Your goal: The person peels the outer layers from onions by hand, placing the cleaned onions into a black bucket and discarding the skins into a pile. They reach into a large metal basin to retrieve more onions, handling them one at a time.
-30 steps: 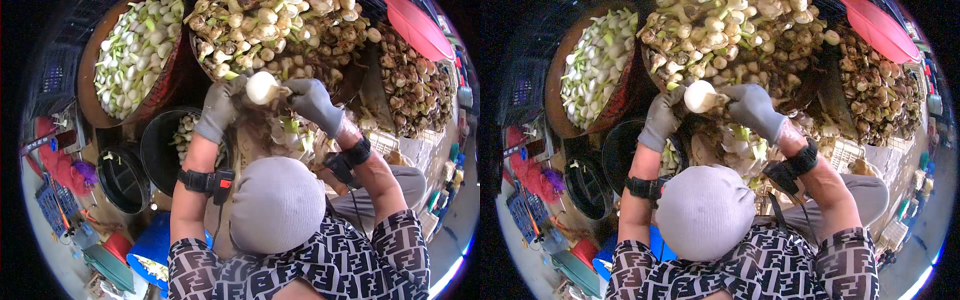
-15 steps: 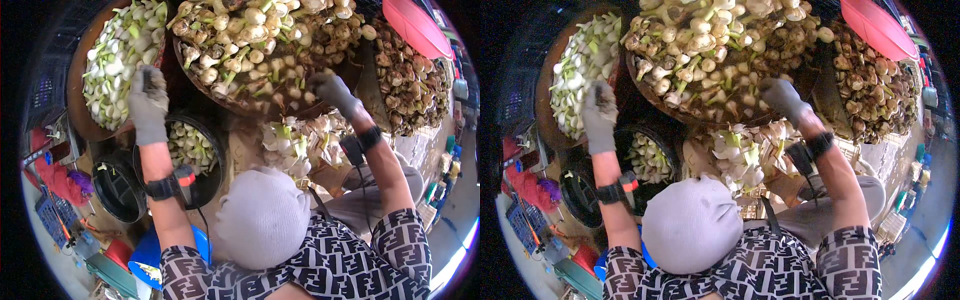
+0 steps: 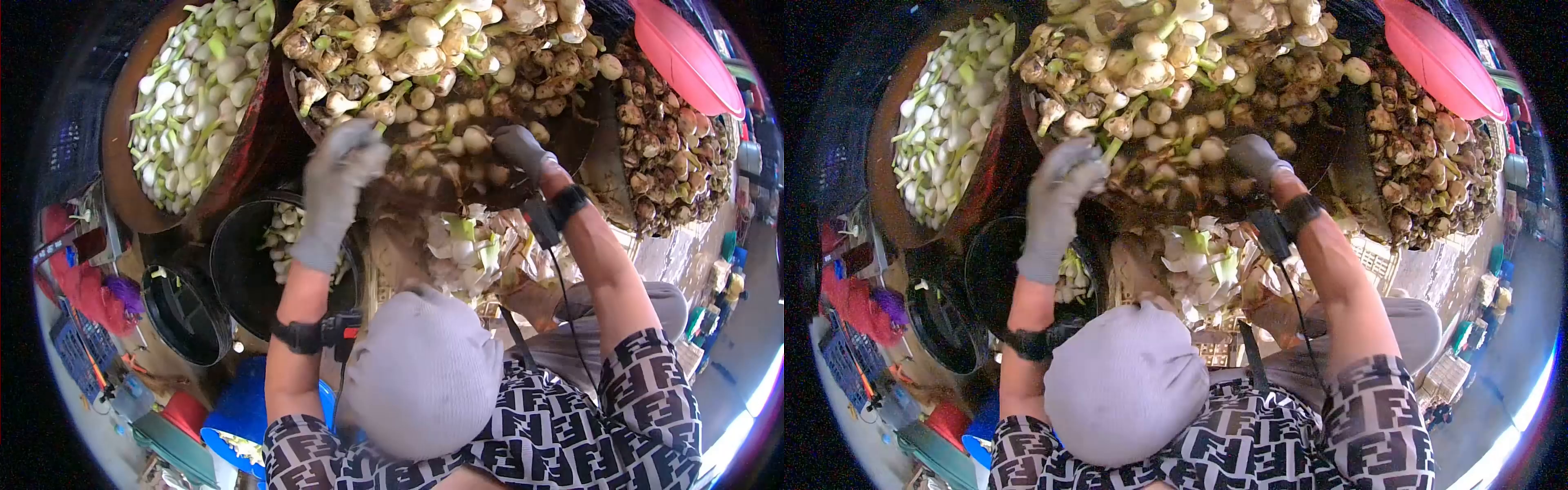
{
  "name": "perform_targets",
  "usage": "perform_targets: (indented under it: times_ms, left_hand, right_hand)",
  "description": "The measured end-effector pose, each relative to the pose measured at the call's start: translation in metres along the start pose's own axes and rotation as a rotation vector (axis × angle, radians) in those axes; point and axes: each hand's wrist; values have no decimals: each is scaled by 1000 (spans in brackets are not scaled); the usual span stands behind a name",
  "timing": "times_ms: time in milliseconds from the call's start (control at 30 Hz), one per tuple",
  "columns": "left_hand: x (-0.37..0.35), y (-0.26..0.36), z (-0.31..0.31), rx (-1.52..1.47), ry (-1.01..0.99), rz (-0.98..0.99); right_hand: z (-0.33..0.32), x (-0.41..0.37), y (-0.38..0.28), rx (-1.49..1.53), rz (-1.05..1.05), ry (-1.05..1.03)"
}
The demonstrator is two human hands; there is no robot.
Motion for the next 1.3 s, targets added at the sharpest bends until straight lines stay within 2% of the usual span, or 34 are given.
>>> perform_targets:
  times_ms: [33,100,133,167,200,233,267,367,400,500,633,733,833,967,1000,1100,1200,1300]
  left_hand:
    - [0,3,10,195,-64,102]
    - [2,-13,34,526,-109,438]
    - [-3,-3,41,607,-201,416]
    - [0,-23,46,761,-148,522]
    - [0,-30,47,749,-198,526]
    - [-1,-29,46,738,-248,531]
    - [-3,-28,45,702,-204,476]
    - [-15,-21,45,655,-128,358]
    - [-18,-18,45,687,-137,355]
    - [-20,-19,43,740,-115,358]
    - [-19,-24,43,645,-69,422]
    - [-18,-25,44,638,-61,502]
    - [-18,-27,42,642,-85,454]
    - [-18,-28,42,544,-72,361]
    - [-19,-24,41,555,-70,375]
    - [-16,-33,40,333,-150,286]
    - [-9,-30,34,234,-137,-14]
    - [-13,-20,37,-140,-112,-119]
  right_hand:
    - [-18,-4,-19,466,218,8]
    - [-78,-23,-80,1400,649,28]
    - [-83,-32,-92,1299,299,117]
    - [-91,-37,-106,1361,257,184]
    - [-100,-39,-121,1421,214,252]
    - [-105,-40,-133,1671,298,245]
    - [-110,-41,-146,1918,394,263]
    - [-119,-41,-177,2143,364,434]
    - [-112,-35,-181,2140,442,501]
    - [-107,-26,-189,2103,474,654]
    - [-118,-33,-189,2067,468,579]
    - [-106,-31,-179,1962,317,546]
    - [-117,-38,-183,1955,373,509]
    - [-115,-37,-185,2156,402,495]
    - [-113,-35,-183,2075,393,505]
    - [-109,-34,-182,2177,417,459]
    - [-104,-28,-187,2188,406,551]
    - [-85,-21,-185,1693,455,575]
Point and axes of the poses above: each hand's wrist, its own x-axis towards the middle knuckle, its own z-axis out of the palm, y = z × x, and after that the axes turned 9 degrees about x, right-handed
